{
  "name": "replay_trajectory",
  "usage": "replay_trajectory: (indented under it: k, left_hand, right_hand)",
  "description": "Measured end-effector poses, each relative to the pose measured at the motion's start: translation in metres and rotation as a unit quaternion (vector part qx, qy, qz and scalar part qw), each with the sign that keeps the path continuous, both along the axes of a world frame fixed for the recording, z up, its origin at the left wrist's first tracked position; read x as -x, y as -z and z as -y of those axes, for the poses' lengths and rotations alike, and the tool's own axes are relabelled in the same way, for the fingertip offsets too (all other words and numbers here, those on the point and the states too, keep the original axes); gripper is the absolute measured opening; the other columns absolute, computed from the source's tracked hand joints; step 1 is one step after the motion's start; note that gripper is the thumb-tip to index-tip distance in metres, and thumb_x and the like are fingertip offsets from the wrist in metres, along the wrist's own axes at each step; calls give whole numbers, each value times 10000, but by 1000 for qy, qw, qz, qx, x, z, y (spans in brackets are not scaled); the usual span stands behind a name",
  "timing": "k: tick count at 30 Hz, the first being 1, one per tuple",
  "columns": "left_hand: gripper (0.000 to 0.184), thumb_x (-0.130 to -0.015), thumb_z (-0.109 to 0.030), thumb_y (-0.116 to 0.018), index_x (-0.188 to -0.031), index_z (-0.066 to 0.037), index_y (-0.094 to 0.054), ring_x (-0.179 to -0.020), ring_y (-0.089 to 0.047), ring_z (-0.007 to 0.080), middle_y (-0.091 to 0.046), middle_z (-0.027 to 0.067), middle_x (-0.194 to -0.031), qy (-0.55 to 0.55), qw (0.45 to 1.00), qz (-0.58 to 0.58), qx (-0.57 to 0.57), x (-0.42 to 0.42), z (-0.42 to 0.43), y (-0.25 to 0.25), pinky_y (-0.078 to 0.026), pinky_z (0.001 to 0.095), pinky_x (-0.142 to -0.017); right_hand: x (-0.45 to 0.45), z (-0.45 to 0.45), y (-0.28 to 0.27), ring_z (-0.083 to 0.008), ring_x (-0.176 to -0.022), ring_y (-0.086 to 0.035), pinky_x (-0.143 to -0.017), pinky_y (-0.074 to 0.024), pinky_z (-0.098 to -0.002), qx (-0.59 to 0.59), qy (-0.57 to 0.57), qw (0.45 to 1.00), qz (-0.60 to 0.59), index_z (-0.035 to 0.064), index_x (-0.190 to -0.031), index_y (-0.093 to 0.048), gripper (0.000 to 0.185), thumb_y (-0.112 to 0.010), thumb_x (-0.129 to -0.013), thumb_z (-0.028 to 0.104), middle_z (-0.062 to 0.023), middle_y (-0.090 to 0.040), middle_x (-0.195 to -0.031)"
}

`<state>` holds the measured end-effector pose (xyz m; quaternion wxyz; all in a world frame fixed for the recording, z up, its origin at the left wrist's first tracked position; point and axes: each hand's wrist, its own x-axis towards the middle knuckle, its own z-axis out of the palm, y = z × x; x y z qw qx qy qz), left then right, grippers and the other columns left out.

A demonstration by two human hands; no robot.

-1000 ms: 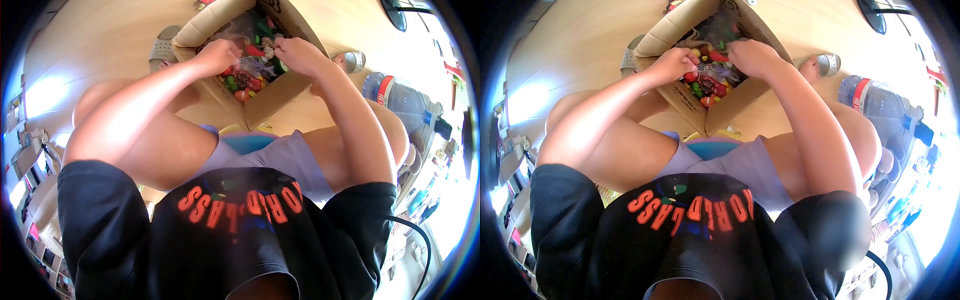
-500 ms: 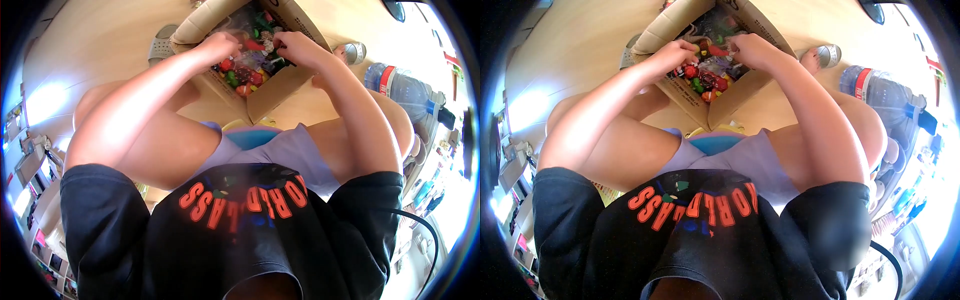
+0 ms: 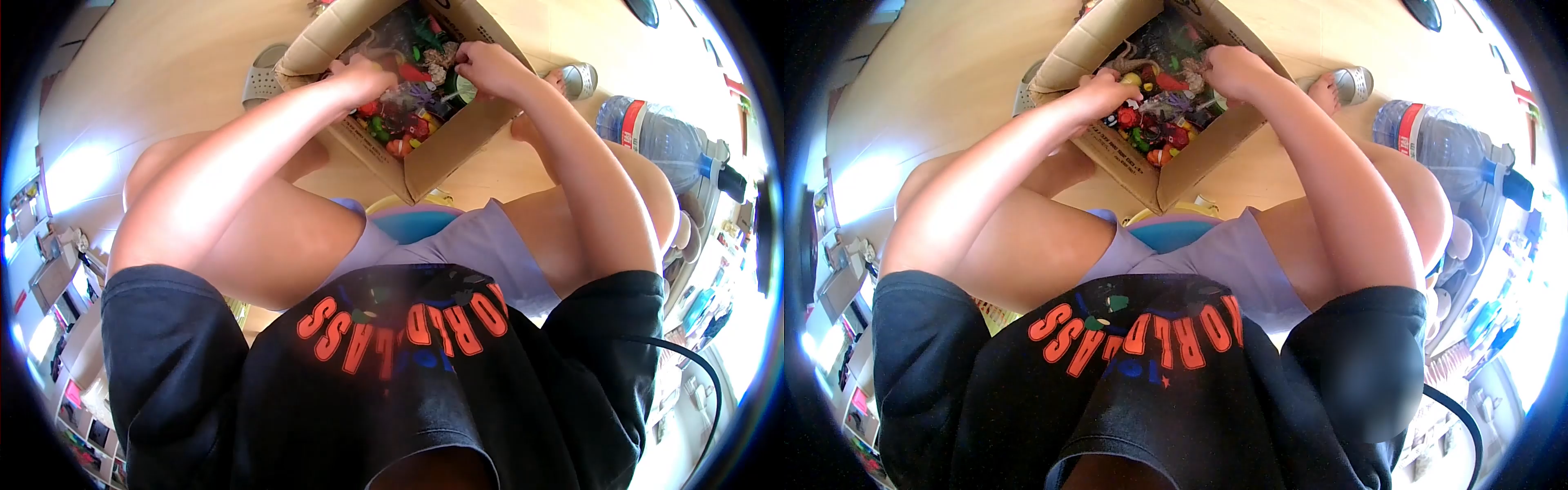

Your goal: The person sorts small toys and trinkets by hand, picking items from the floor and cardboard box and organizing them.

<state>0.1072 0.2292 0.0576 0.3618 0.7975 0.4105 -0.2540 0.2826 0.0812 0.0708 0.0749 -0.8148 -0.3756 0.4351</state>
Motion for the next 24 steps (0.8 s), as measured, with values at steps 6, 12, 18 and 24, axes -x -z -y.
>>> replay_trajectory:
  k: [6,12,18,24]
  left_hand:
    - [394,-907,-259,-644,-1229,-36,-605,-899,-615,208,-646,146,-1084,125,969,213,3,-11,-28,0,-497,341,-766]
    - [483,-908,-333,-660,-1280,-44,-554,-985,-678,264,-597,191,-1269,164,878,227,-389,-12,-89,-22,-547,389,-896]
    - [430,-914,-411,-661,-845,12,-631,-719,-658,326,-651,191,-702,69,989,42,-126,2,-98,-25,-488,453,-701]
    - [237,-895,-198,-607,-830,23,-663,-789,-664,440,-664,268,-794,171,943,144,-248,16,-75,-25,-526,510,-735]
  right_hand:
    - [-2,-2,-23,-357,-892,-681,-763,-532,-490,-70,-32,966,245,40,-1063,-636,256,-588,-916,243,-195,-699,-964]
    - [-28,34,-39,-350,-799,-699,-707,-551,-470,31,16,948,318,-30,-950,-639,350,-570,-926,312,-214,-703,-835]
    - [-10,64,-38,-295,-486,-636,-508,-523,-403,114,160,975,103,-73,-687,-622,440,-562,-911,302,-171,-617,-536]
    - [0,99,-12,-313,-600,-668,-595,-524,-400,-32,180,979,93,-111,-841,-538,243,-614,-832,120,-211,-647,-650]
